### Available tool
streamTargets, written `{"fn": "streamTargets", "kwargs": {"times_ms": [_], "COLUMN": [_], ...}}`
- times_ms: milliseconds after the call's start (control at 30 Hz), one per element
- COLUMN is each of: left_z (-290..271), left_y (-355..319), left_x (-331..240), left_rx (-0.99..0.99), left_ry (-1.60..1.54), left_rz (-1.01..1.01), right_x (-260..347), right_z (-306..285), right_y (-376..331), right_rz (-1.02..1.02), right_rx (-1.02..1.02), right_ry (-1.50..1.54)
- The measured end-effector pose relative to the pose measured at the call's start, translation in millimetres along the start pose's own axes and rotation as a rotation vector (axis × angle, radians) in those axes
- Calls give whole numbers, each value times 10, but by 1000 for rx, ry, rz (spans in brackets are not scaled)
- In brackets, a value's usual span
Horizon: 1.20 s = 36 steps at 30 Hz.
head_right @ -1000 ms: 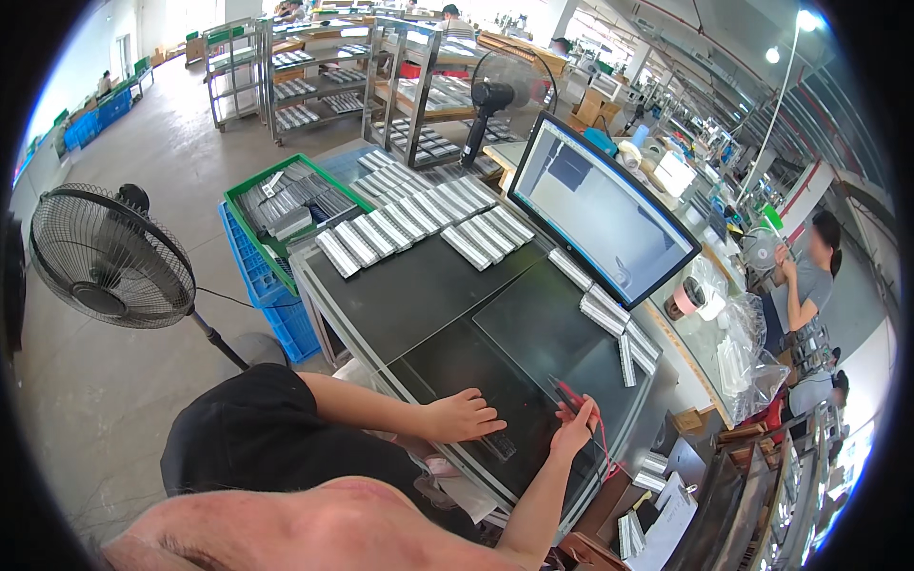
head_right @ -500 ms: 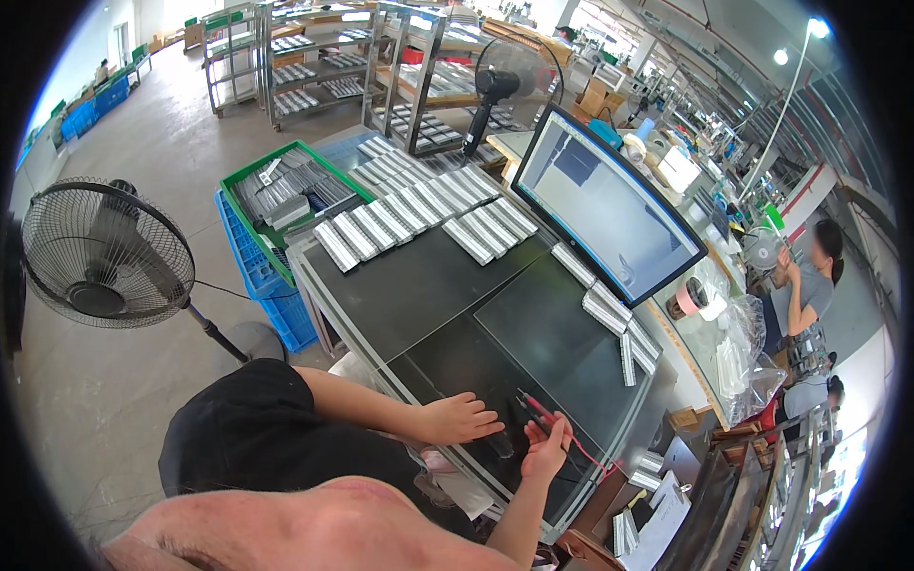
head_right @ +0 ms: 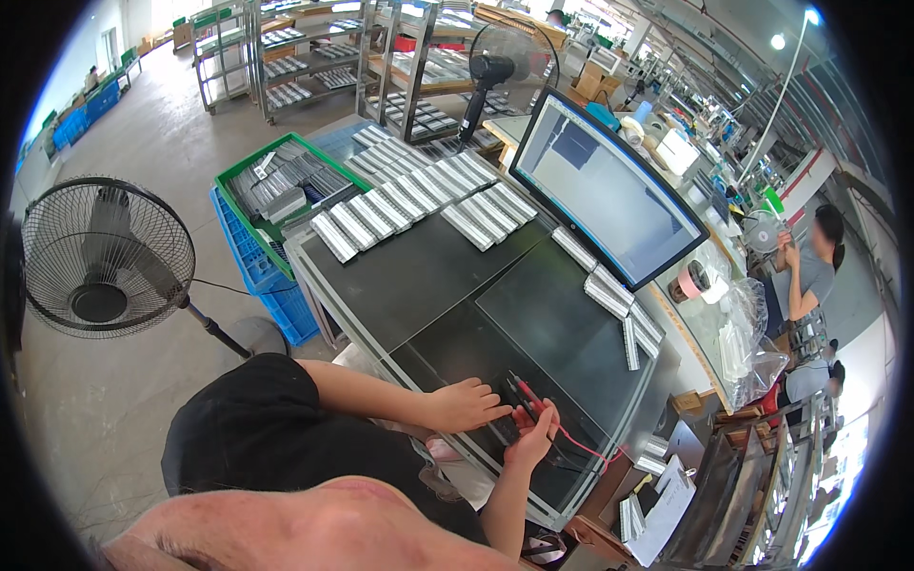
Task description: Testing individual solar cell strips using an electronic probe on a workbench.
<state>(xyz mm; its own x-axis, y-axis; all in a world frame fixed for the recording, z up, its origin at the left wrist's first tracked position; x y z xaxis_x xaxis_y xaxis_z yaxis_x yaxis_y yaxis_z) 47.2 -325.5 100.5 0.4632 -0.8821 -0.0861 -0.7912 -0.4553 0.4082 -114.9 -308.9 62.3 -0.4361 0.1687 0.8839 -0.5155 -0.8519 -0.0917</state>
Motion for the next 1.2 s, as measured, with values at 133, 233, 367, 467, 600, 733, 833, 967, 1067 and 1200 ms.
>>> {"fn": "streamTargets", "kwargs": {"times_ms": [133,233,367,467,600,733,833,967,1067,1200], "left_z": [-39,-59,-80,-97,-128,-79,-49,-37,-221,-564], "left_y": [1,0,-11,-21,-9,41,49,61,164,205], "left_x": [-2,-7,-20,-24,-20,53,79,145,341,883], "left_rx": [35,39,3,-8,29,119,153,177,182,199], "left_ry": [-31,-19,-33,-16,38,-74,-122,-171,-99,-49], "left_rz": [-3,2,2,0,-7,4,30,54,59,-43], "right_x": [-43,-41,-35,-65,-125,-131,-94,-70,-100,-99], "right_z": [6,10,18,7,-39,-55,-47,-59,-105,-113], "right_y": [-10,-25,-47,-76,-62,-62,-106,-134,-90,-73], "right_rz": [12,13,8,-24,-58,-114,-120,-126,-192,-135], "right_rx": [27,37,45,42,47,70,58,68,-27,62], "right_ry": [-27,-25,-56,-23,-33,-29,-12,55,153,154]}}
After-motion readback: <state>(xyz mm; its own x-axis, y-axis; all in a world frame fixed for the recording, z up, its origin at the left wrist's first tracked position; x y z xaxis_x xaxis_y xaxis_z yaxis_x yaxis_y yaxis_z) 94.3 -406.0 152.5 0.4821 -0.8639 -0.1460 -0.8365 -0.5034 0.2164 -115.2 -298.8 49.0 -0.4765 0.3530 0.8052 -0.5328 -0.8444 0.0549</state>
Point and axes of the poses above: each hand's wrist, its own y-axis towards the middle knuckle, its own z-axis out of the palm, x = y × z, the point moved 4 cm from there along y, towards the middle knuckle, and after that the axes turned 3 degrees about -z, right-handed, at the moved point
